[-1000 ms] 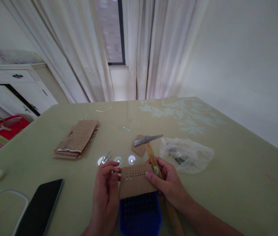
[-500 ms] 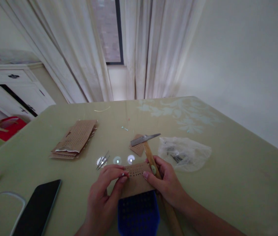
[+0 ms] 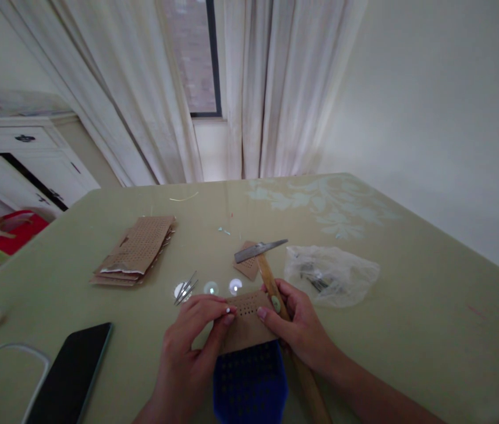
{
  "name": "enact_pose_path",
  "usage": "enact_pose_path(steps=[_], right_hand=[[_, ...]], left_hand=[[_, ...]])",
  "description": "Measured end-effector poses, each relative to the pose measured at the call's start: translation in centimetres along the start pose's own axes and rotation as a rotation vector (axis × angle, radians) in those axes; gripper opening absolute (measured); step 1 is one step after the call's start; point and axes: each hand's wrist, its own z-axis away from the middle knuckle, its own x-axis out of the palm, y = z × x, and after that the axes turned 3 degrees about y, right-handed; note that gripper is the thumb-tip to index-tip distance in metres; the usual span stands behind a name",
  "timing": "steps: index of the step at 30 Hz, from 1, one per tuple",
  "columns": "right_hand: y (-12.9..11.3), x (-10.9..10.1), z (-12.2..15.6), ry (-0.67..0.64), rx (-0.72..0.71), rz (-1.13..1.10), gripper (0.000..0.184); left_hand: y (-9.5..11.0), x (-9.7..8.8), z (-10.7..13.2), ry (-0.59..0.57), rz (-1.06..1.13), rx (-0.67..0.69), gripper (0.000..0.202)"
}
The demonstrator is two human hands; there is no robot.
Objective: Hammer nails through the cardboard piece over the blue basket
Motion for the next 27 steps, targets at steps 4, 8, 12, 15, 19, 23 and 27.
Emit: enact_pose_path(steps=[4, 8, 12, 15, 19, 23, 27], right_hand=[[0.0, 0.0, -0.1, 0.006, -0.016, 0.020, 0.041], [-0.7, -1.1, -0.6, 0.027, -0.015, 0.081, 0.045], [-4.1, -3.3, 0.2, 0.039, -0.106, 0.277, 0.045], [-8.2, -4.4, 2.2, -0.122, -0.111, 0.566, 0.041], [-12.3, -4.0, 4.9, -0.224, -0.171, 0.783, 0.034], [-13.1, -3.0, 6.2, -0.185, -0.265, 0.944, 0.028], [-12.7, -2.6, 6.4, -0.183, -0.315, 1.037, 0.025]], left_hand=[[0.2, -0.1, -0.2, -0.038, -0.024, 0.052, 0.013], [0.6, -0.2, -0.6, -0.070, -0.062, 0.112, 0.012], [0.8, -0.2, -0.8, -0.076, -0.071, 0.124, 0.009], [0.8, -0.2, -0.9, -0.080, -0.054, 0.109, 0.013], [0.8, -0.1, -1.1, -0.085, -0.036, 0.107, 0.018], [0.9, 0.0, -1.2, -0.095, -0.012, 0.109, 0.018], [0.7, 0.2, -1.0, -0.109, -0.013, 0.085, 0.021]])
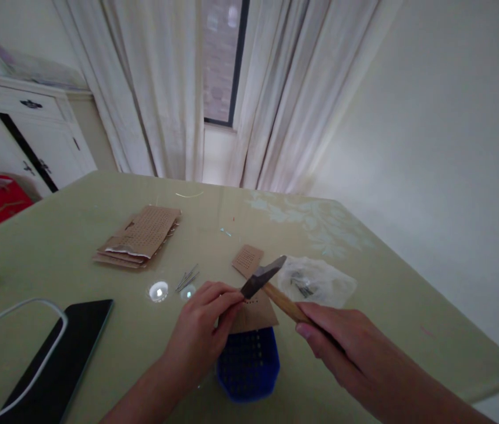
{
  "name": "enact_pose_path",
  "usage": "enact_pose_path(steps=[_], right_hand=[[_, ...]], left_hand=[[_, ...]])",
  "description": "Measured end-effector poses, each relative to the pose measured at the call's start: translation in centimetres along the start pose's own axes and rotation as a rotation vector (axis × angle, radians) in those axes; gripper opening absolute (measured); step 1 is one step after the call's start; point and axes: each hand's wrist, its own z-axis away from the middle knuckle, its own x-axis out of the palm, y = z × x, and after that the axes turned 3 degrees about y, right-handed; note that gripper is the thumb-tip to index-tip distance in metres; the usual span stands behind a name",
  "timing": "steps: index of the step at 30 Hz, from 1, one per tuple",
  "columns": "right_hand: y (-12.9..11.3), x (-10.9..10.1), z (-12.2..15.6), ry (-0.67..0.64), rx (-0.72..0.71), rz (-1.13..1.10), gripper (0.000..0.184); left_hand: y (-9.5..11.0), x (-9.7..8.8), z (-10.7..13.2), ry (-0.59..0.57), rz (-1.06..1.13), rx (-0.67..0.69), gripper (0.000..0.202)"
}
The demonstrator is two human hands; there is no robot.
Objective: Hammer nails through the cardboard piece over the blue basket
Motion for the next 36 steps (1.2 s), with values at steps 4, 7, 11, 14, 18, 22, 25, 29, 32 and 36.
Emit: enact_pose_path(steps=[4, 7, 11, 14, 18, 22, 25, 29, 32, 36], right_hand=[[0.1, 0.3, 0.3, 0.057, 0.000, 0.035, 0.025], [0.1, 0.7, 0.6, 0.017, -0.019, 0.054, 0.025], [0.0, 1.2, 0.7, -0.003, 0.001, 0.053, 0.027], [-0.1, 1.5, 0.5, -0.019, -0.001, 0.034, 0.028], [-0.1, 1.8, 0.3, -0.017, -0.007, 0.041, 0.029], [0.1, 2.1, 0.3, -0.022, 0.003, 0.040, 0.031], [0.3, 2.4, 0.3, -0.067, -0.021, 0.044, 0.032], [0.4, 2.6, 0.4, -0.051, 0.010, 0.051, 0.030], [0.6, 2.9, 0.5, -0.068, 0.010, 0.051, 0.031], [1.1, 3.2, -0.1, -0.052, 0.036, -0.024, 0.031]], left_hand=[[-0.2, 0.2, 0.2, -0.012, -0.004, -0.004, 0.018], [-0.1, 0.2, 0.2, -0.017, -0.003, -0.016, 0.018], [-0.1, 0.2, 0.3, 0.000, 0.001, -0.034, 0.016], [-0.3, 0.2, 0.5, -0.024, 0.004, -0.052, 0.017], [-0.3, 0.0, 0.5, -0.042, 0.015, -0.104, 0.018], [-0.1, -0.2, 0.5, -0.054, 0.030, -0.122, 0.039], [0.0, -0.2, 0.6, -0.062, 0.028, -0.137, 0.045], [-0.1, 0.0, 0.7, -0.053, 0.027, -0.153, 0.049], [-0.2, 0.0, 0.7, -0.056, 0.032, -0.158, 0.048], [-0.1, -0.1, 0.7, -0.075, 0.048, -0.196, 0.047]])
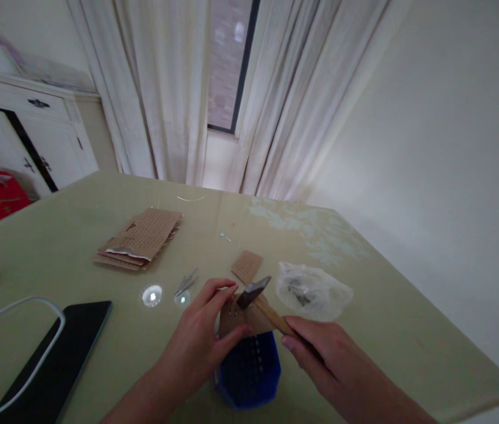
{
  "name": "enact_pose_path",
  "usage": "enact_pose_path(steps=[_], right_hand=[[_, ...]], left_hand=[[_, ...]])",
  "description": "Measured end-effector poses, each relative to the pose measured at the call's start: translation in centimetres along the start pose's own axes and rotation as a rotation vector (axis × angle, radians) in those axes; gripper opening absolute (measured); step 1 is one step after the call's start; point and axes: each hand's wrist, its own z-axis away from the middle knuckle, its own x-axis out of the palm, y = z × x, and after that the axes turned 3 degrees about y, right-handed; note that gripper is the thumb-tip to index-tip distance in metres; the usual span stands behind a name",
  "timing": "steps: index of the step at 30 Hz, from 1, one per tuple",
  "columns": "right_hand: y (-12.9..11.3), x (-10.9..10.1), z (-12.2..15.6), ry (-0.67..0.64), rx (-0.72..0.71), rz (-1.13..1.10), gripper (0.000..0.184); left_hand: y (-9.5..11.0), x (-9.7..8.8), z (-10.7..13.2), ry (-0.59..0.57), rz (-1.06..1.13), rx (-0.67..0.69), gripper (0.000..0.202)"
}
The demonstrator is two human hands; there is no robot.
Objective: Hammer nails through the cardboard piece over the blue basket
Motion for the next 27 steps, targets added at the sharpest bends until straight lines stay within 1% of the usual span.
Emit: enact_pose_path(steps=[2, 5, 7, 8, 9, 10, 12, 14, 16, 21, 27], right_hand=[[0.8, 0.2, -1.2, 0.062, 0.085, -0.183, 0.037], [2.9, 1.4, -4.2, 0.164, 0.234, -0.640, 0.043], [4.8, 2.8, -6.4, 0.196, 0.263, -0.897, 0.051], [5.7, 3.6, -7.3, 0.195, 0.280, -1.004, 0.055], [6.5, 4.3, -8.0, 0.200, 0.299, -1.099, 0.058], [7.3, 5.0, -8.4, 0.200, 0.304, -1.137, 0.061], [8.4, 6.2, -8.6, 0.190, 0.323, -1.191, 0.062], [9.1, 6.9, -8.2, 0.178, 0.339, -1.221, 0.061], [9.5, 7.3, -7.6, 0.170, 0.349, -1.260, 0.057], [9.4, 7.6, -7.2, 0.128, 0.340, -1.352, 0.053], [8.9, 7.8, -7.2, 0.107, 0.330, -1.386, 0.053]], left_hand=[[0.1, 0.0, 0.1, -0.002, 0.028, -0.013, 0.047], [-0.1, -0.2, -0.1, 0.027, 0.080, -0.020, 0.044], [-1.0, -0.6, -0.6, 0.063, 0.097, -0.047, 0.032], [-1.7, -1.0, -1.0, 0.083, 0.079, -0.081, 0.028], [-2.6, -1.5, -1.4, 0.095, 0.030, -0.126, 0.030], [-3.5, -2.1, -1.8, 0.102, -0.051, -0.191, 0.036], [-5.5, -3.2, -2.5, 0.062, -0.317, -0.304, 0.040], [-7.1, -4.3, -2.9, 0.037, -0.442, -0.368, 0.039], [-8.2, -4.9, -3.1, 0.014, -0.504, -0.419, 0.039], [-9.1, -5.4, -3.0, -0.032, -0.595, -0.501, 0.034], [-9.7, -5.4, -2.8, -0.056, -0.617, -0.485, 0.030]])
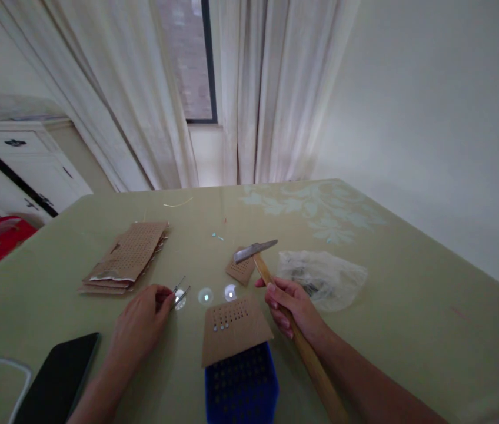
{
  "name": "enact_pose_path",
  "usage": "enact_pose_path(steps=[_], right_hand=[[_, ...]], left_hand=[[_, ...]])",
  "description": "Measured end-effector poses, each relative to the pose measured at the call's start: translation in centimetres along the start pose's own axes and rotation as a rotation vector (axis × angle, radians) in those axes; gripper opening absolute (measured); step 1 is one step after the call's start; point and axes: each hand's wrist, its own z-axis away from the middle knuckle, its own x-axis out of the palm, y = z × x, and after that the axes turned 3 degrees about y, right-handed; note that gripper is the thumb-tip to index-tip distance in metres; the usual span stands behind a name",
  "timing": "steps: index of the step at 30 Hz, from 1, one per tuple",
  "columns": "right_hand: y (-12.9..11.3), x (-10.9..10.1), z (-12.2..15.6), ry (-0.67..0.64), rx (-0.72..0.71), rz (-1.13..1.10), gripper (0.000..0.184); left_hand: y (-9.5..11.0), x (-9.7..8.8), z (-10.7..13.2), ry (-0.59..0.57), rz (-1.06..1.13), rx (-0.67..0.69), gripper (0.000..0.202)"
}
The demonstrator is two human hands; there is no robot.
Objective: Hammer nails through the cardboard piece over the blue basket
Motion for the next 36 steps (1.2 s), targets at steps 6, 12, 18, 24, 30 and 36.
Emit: enact_pose_path(steps=[6, 12, 18, 24, 30, 36], right_hand=[[-0.2, 0.3, 0.1, -0.008, 0.002, 0.019, 0.054], [-0.1, 0.5, 0.2, -0.005, -0.003, 0.078, 0.061], [0.3, 0.6, 0.4, -0.013, -0.024, 0.139, 0.064], [0.1, 1.2, 0.8, -0.024, -0.015, 0.136, 0.061], [0.0, 1.4, 0.9, -0.051, -0.012, 0.139, 0.058], [0.1, 1.3, 0.9, -0.054, -0.006, 0.149, 0.058]], left_hand=[[-0.3, 0.2, 0.1, 0.067, 0.041, 0.053, 0.023], [2.6, -0.5, 1.0, 0.153, 0.310, 0.088, 0.046], [7.8, -1.0, 4.7, 0.107, 0.780, 0.266, 0.020], [9.2, -1.0, 6.0, -0.013, 0.697, 0.370, 0.014], [9.0, -0.6, 5.8, 0.000, 0.674, 0.421, 0.012], [8.8, -0.6, 5.9, -0.014, 0.650, 0.494, 0.011]])
